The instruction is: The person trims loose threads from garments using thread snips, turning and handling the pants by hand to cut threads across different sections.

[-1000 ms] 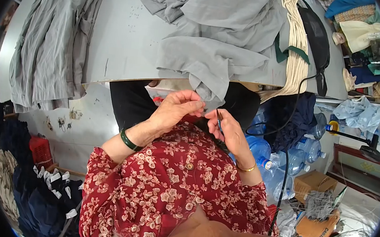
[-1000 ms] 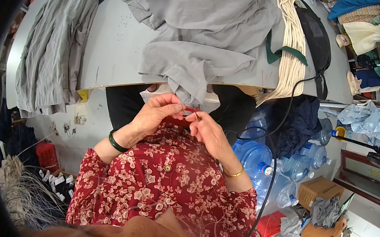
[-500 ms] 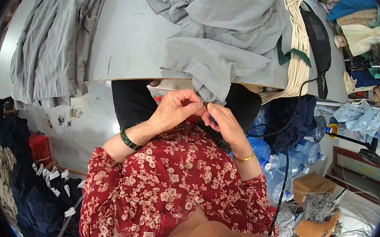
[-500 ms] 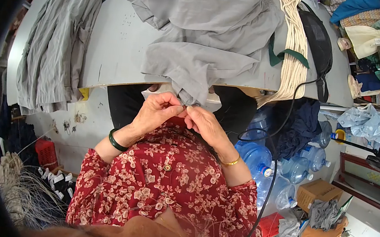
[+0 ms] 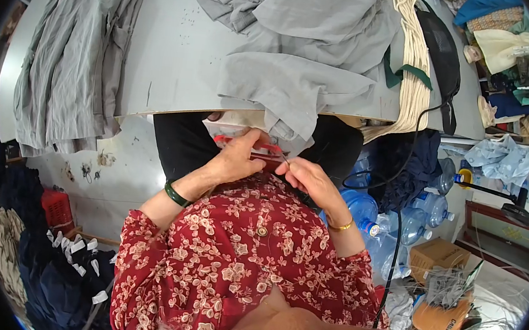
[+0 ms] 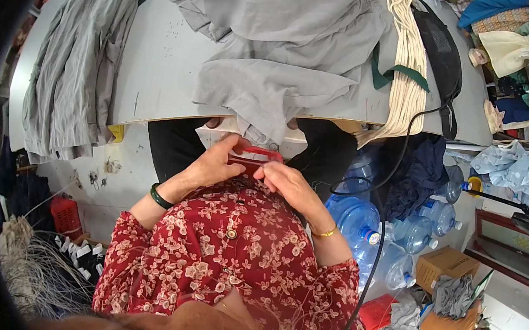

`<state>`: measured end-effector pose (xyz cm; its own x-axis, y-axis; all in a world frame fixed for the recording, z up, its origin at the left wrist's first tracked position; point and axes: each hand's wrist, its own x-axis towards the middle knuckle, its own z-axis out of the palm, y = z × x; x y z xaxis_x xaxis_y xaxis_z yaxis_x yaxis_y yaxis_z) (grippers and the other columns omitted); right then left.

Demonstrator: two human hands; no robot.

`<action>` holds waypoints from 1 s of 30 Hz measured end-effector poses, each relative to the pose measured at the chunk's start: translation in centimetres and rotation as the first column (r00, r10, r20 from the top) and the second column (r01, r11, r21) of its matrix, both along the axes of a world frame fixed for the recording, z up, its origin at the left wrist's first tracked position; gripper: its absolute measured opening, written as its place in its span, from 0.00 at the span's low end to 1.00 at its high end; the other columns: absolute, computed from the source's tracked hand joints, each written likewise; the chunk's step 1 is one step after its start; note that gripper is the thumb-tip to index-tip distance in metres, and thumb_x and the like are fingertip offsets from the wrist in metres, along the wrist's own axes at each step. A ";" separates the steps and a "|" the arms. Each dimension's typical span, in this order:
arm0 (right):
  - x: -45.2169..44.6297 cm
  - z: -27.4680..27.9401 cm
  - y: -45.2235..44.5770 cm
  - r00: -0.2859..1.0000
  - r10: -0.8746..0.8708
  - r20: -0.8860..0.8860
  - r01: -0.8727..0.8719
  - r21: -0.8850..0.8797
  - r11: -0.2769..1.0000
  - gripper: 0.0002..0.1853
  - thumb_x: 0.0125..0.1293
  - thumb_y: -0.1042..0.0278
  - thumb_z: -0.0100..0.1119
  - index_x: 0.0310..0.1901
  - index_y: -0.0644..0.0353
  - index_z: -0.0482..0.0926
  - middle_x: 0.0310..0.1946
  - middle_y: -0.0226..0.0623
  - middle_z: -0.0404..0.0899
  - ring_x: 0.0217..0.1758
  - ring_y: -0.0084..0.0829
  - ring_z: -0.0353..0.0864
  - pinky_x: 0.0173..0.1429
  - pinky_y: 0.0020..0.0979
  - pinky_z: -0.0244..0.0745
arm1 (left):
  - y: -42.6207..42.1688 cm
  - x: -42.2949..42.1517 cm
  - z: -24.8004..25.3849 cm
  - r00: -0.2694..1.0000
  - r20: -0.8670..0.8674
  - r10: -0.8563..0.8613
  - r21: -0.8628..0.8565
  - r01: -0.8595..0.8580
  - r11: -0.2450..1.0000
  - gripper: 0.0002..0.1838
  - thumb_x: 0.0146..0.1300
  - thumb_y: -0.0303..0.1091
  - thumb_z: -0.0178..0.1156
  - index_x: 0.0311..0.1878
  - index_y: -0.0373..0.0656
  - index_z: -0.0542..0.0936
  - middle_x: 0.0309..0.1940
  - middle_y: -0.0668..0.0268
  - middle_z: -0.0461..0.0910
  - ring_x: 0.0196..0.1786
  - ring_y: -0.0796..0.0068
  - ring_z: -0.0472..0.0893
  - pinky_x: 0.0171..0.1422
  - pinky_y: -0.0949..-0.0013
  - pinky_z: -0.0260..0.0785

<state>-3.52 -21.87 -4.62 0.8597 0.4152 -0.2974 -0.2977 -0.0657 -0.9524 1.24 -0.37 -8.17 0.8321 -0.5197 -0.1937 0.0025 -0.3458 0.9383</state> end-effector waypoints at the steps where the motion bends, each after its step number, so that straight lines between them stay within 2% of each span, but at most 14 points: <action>1: -0.6 -0.9 -0.6 0.999 0.005 -0.033 -0.005 -0.007 1.000 0.21 0.73 0.54 0.43 0.42 0.65 0.77 0.24 0.23 0.67 0.26 0.16 0.62 0.31 0.21 0.59 | -0.2 -0.2 0.0 0.968 -0.249 -0.016 -0.221 -0.041 0.974 0.17 0.62 0.28 0.62 0.53 0.36 0.73 0.45 0.64 0.74 0.47 0.80 0.75 0.51 0.74 0.71; 2: -1.2 -1.4 -1.0 0.999 -0.020 -0.049 0.020 -0.009 1.000 0.21 0.73 0.53 0.43 0.42 0.64 0.77 0.24 0.23 0.67 0.26 0.16 0.62 0.31 0.20 0.58 | -0.4 -0.4 0.1 0.877 -0.473 -0.085 -0.412 -0.135 0.901 0.19 0.61 0.28 0.62 0.55 0.36 0.71 0.46 0.64 0.72 0.48 0.79 0.74 0.52 0.73 0.70; 3: -1.7 -1.6 -1.3 0.997 -0.045 -0.065 0.045 -0.010 0.999 0.21 0.73 0.53 0.43 0.42 0.64 0.77 0.24 0.23 0.67 0.26 0.15 0.61 0.31 0.19 0.58 | -1.0 -0.6 0.4 0.827 -0.558 -0.063 -0.465 -0.249 0.849 0.20 0.62 0.31 0.64 0.55 0.36 0.72 0.41 0.66 0.75 0.42 0.79 0.75 0.46 0.74 0.70; 6: -2.3 -1.7 -1.7 0.990 -0.108 -0.092 0.108 -0.012 0.994 0.21 0.73 0.51 0.43 0.44 0.61 0.78 0.24 0.22 0.67 0.26 0.13 0.61 0.30 0.17 0.56 | -1.9 0.3 0.6 0.735 -0.602 -0.312 -0.611 -0.173 0.772 0.17 0.65 0.36 0.61 0.54 0.39 0.74 0.35 0.69 0.77 0.35 0.82 0.75 0.37 0.78 0.66; 7: -2.3 -1.5 -1.7 0.988 -0.121 -0.091 0.121 -0.012 0.993 0.21 0.73 0.50 0.43 0.45 0.61 0.78 0.24 0.22 0.67 0.26 0.13 0.61 0.30 0.17 0.56 | -2.6 -0.2 1.8 0.715 -0.657 -0.239 -0.558 -0.247 0.792 0.12 0.68 0.37 0.58 0.49 0.41 0.77 0.30 0.73 0.76 0.29 0.85 0.72 0.31 0.80 0.61; 10: -1.8 -0.7 -1.8 0.986 -0.150 -0.078 0.151 -0.001 0.989 0.21 0.73 0.50 0.44 0.47 0.61 0.77 0.25 0.22 0.67 0.27 0.13 0.61 0.31 0.17 0.56 | -2.7 -0.6 1.6 0.724 -0.660 -0.203 -0.549 -0.280 0.787 0.10 0.68 0.36 0.58 0.41 0.39 0.79 0.32 0.71 0.77 0.28 0.83 0.70 0.32 0.78 0.61; 13: -1.2 -0.5 -1.8 0.983 -0.172 -0.061 0.173 0.018 0.985 0.21 0.73 0.50 0.44 0.49 0.61 0.76 0.26 0.22 0.68 0.28 0.13 0.62 0.31 0.16 0.57 | -1.7 -0.7 1.6 0.804 -0.564 -0.187 -0.496 -0.149 0.856 0.09 0.67 0.36 0.59 0.41 0.39 0.78 0.31 0.71 0.77 0.27 0.83 0.70 0.32 0.78 0.61; 16: -0.6 -0.6 -1.8 0.986 -0.159 -0.060 0.161 0.042 0.986 0.20 0.73 0.52 0.46 0.51 0.62 0.74 0.27 0.22 0.69 0.29 0.13 0.63 0.32 0.16 0.58 | -1.9 -1.3 1.6 0.865 -0.501 0.021 -0.413 -0.260 0.873 0.09 0.67 0.35 0.59 0.42 0.39 0.77 0.31 0.71 0.77 0.28 0.83 0.70 0.32 0.78 0.62; 19: -0.5 -1.1 -1.7 0.987 -0.150 -0.058 0.154 0.076 0.985 0.20 0.72 0.53 0.47 0.51 0.62 0.74 0.27 0.23 0.70 0.29 0.13 0.64 0.32 0.16 0.58 | -2.9 -1.0 2.6 0.764 -0.643 0.046 -0.409 -0.394 0.823 0.10 0.67 0.36 0.59 0.43 0.38 0.77 0.31 0.70 0.77 0.29 0.83 0.70 0.33 0.78 0.62; 22: -0.8 -1.2 -1.7 0.987 -0.151 -0.051 0.155 0.086 0.984 0.18 0.72 0.54 0.48 0.50 0.62 0.75 0.27 0.23 0.70 0.29 0.13 0.64 0.32 0.17 0.59 | -4.0 -0.6 1.6 0.672 -0.712 -0.204 -0.559 -0.367 0.743 0.11 0.68 0.34 0.58 0.46 0.37 0.76 0.34 0.66 0.78 0.28 0.84 0.72 0.30 0.80 0.62; 26: -1.4 -0.8 -2.3 0.994 -0.107 -0.035 0.110 0.077 0.991 0.17 0.72 0.55 0.48 0.49 0.62 0.75 0.26 0.23 0.71 0.29 0.13 0.65 0.31 0.17 0.59 | -3.5 -0.9 2.2 0.736 -0.672 -0.082 -0.465 -0.333 0.820 0.10 0.69 0.34 0.57 0.45 0.38 0.79 0.31 0.69 0.78 0.27 0.81 0.70 0.32 0.76 0.64; 30: -1.7 -0.6 -2.8 0.993 -0.108 -0.051 0.111 0.061 0.992 0.17 0.72 0.55 0.48 0.49 0.62 0.75 0.26 0.24 0.71 0.28 0.13 0.65 0.31 0.17 0.59 | -2.1 -1.5 2.3 0.817 -0.576 -0.017 -0.430 -0.285 0.857 0.09 0.69 0.34 0.56 0.41 0.38 0.80 0.29 0.70 0.78 0.26 0.83 0.72 0.32 0.77 0.65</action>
<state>-5.17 -24.67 -5.25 0.8867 0.3386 -0.3148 -0.3447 0.0305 -0.9382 -0.21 -2.45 -5.92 0.7313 -0.5594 -0.3903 0.5704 0.1878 0.7996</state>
